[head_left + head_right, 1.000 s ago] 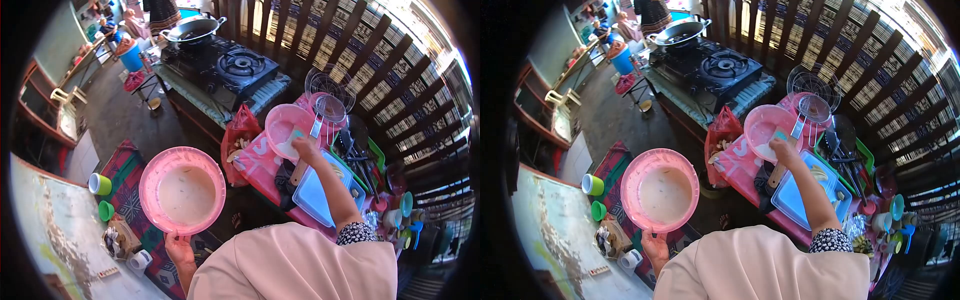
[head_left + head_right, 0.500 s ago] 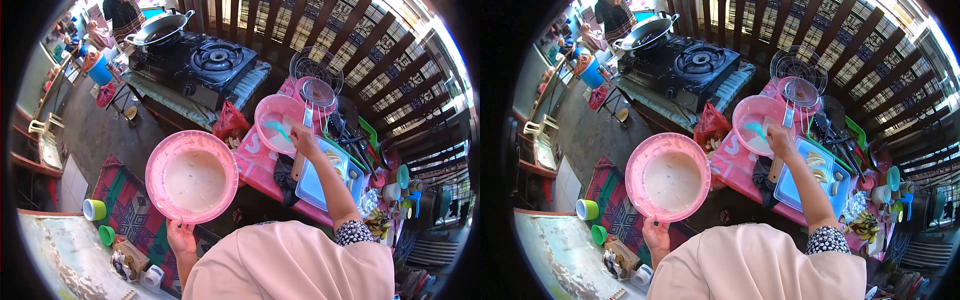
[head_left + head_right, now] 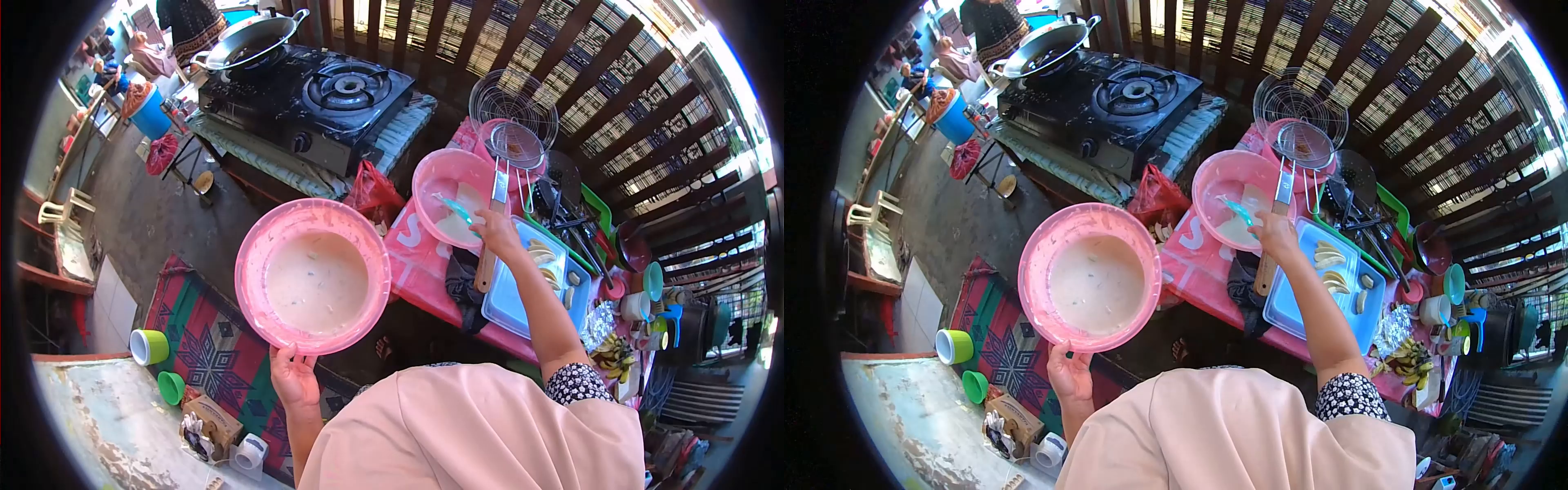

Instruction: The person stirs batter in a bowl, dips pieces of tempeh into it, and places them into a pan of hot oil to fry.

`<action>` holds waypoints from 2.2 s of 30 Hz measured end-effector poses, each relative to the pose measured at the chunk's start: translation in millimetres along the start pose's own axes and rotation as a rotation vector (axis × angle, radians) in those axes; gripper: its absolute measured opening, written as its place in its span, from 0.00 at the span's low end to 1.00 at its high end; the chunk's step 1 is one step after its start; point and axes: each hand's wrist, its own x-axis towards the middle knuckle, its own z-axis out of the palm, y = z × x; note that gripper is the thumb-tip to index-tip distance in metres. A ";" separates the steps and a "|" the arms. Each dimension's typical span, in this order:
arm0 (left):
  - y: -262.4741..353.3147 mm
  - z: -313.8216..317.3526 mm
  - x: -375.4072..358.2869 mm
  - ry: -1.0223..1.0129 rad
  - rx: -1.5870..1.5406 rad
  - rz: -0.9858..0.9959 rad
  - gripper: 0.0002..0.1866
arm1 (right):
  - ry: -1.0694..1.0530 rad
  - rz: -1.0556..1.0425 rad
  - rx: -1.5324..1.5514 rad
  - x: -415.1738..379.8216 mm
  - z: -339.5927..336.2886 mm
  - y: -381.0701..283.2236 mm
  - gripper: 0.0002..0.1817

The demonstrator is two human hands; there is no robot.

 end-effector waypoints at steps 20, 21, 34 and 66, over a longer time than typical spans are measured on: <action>-98.0 115.7 -86.7 -0.690 0.294 -0.265 0.23 | 0.554 -0.239 0.070 -181.9 -132.6 -4.6 0.09; -112.1 122.4 -100.1 -0.719 0.306 -0.286 0.23 | 0.502 -0.220 0.024 -201.6 -136.1 3.8 0.10; -281.7 139.8 -258.5 -0.829 0.585 -0.654 0.22 | 0.341 0.154 0.045 -466.0 -177.2 165.2 0.10; -256.4 217.8 -171.0 -0.803 0.435 -0.246 0.20 | 0.185 0.293 0.317 -234.7 -191.9 179.6 0.21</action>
